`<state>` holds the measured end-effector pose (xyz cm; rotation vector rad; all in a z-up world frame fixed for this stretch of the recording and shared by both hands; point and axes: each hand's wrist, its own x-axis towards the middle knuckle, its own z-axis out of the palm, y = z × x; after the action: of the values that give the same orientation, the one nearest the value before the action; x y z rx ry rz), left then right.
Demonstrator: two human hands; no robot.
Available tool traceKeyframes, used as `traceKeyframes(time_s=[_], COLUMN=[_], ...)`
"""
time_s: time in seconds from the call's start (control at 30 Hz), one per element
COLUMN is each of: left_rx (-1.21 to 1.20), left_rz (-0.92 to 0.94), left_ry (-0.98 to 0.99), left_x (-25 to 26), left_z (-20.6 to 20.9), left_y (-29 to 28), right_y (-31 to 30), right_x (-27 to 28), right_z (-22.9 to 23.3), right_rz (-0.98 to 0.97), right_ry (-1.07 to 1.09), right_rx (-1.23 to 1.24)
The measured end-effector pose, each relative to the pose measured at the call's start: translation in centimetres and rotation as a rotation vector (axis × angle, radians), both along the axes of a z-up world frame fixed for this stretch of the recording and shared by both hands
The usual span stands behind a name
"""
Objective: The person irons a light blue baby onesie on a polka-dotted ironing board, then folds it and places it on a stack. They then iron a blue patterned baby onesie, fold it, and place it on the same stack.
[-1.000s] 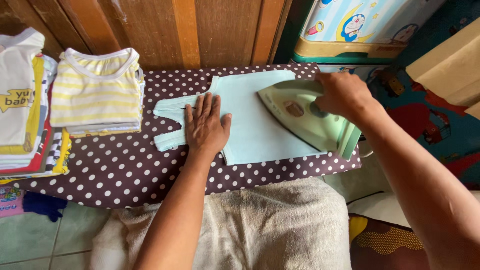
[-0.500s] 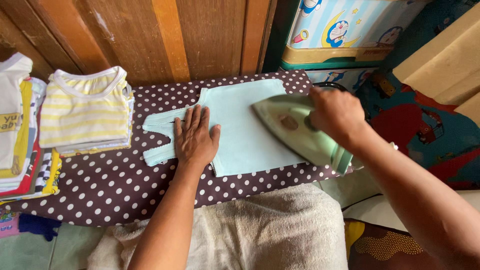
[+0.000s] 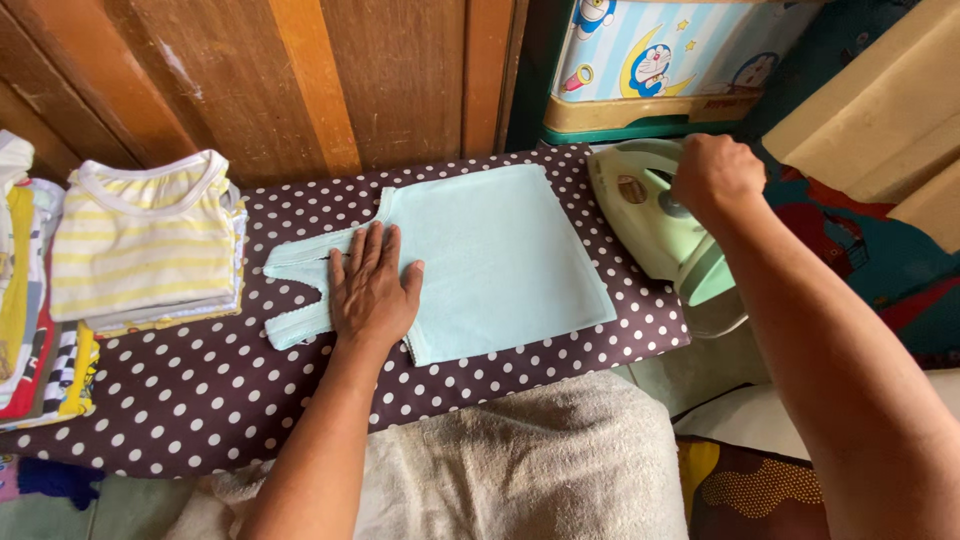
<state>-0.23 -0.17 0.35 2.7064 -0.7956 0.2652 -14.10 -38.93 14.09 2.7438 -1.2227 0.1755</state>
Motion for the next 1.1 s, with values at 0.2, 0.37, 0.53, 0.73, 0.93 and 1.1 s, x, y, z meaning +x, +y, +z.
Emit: traceKeyframes(time_s=[0.2, 0.37, 0.53, 0.73, 0.93, 1.1], left_rx=[-0.002, -0.078, -0.082, -0.139, -0.166, -0.202], left_rz=[-0.027, 0.039, 0.11, 0.139, 0.092, 0.092], left_ry=[0.041, 0.045, -0.013, 0.187, 0.293, 0.436], left_x=[0.8, 3.7, 6.8, 10.7, 12.0, 11.2], left_z=[0.6, 2.5, 2.9, 2.2, 1.1, 2.8], left_y=[0.0, 0.2, -0.6, -2.4, -2.8, -1.8], right_y=[-4.6, -6.5, -6.2, -1.7, 5.8, 6.2], right_x=[-0.8, -0.8, -0.7, 3.1, 11.6, 14.1], right_z=[-1.1, -3.2, -3.0, -3.0, -8.7, -10.4], right_rz=[-0.15, -0.071, -0.079, 0.319, 0.725, 0.569], right_ry=[0.081, 0.007, 0.03, -0.073, -0.313, -0.262], right_rx=[0.011, -0.021, 0.065, -0.211, 0.292, 0.333])
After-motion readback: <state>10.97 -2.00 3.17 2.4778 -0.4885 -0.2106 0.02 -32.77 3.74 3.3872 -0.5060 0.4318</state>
